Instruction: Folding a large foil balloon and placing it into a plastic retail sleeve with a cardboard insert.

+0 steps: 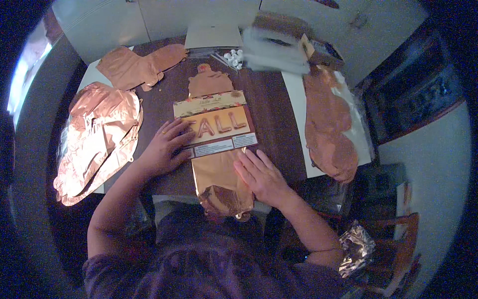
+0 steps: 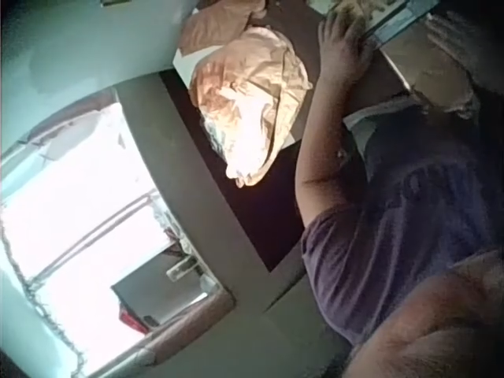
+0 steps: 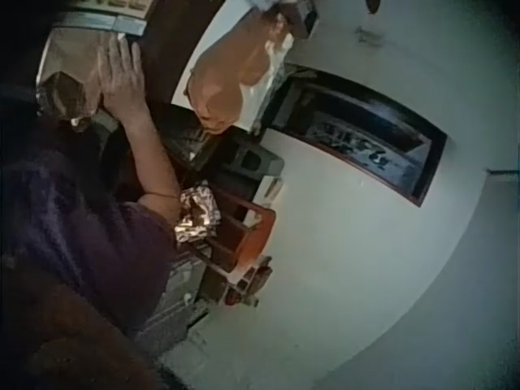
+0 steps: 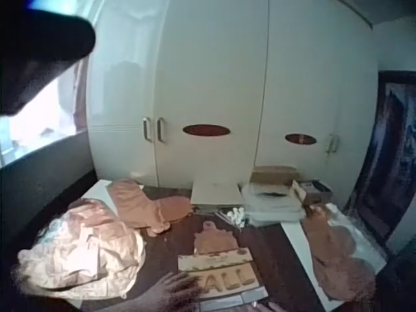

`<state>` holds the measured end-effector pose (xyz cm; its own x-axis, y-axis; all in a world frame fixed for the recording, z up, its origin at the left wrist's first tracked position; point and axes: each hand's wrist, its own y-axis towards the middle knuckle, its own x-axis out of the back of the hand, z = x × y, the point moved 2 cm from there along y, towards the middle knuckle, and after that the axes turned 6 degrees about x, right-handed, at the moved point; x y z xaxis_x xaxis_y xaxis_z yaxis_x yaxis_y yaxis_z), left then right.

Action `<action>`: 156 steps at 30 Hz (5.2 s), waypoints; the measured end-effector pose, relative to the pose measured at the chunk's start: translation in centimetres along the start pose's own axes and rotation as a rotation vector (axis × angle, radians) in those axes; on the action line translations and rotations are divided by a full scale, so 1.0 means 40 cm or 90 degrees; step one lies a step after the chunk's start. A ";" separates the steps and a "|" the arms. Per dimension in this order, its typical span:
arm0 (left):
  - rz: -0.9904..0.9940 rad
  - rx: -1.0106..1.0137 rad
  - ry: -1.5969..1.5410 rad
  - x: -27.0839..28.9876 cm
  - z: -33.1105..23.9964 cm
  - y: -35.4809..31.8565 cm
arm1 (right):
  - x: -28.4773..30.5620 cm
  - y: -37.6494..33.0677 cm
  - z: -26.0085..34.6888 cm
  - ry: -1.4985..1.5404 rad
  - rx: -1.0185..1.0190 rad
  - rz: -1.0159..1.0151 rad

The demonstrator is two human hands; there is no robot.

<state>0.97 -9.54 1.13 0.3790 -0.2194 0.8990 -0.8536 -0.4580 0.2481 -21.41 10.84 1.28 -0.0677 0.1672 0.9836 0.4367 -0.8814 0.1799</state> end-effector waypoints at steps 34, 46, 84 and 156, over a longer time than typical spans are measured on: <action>-0.148 0.282 -0.316 -0.030 -0.159 -0.106 | 0.010 0.077 0.002 0.345 -0.403 -0.201; 0.107 -0.059 0.038 -0.071 -0.219 -0.064 | 0.056 0.113 -0.017 0.172 -0.350 -0.045; 0.073 -0.143 -0.027 -0.036 -0.134 -0.033 | 0.046 0.087 -0.172 0.147 -0.398 -0.057; 0.003 -0.022 0.053 -0.066 -0.158 -0.005 | -0.007 -0.017 0.108 1.194 -0.725 0.074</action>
<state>-2.11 -3.42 0.97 0.3448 -0.1484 0.9269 -0.8677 -0.4271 0.2544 -17.80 13.30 0.83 -0.9361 0.2296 -0.2664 -0.0134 -0.7801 -0.6255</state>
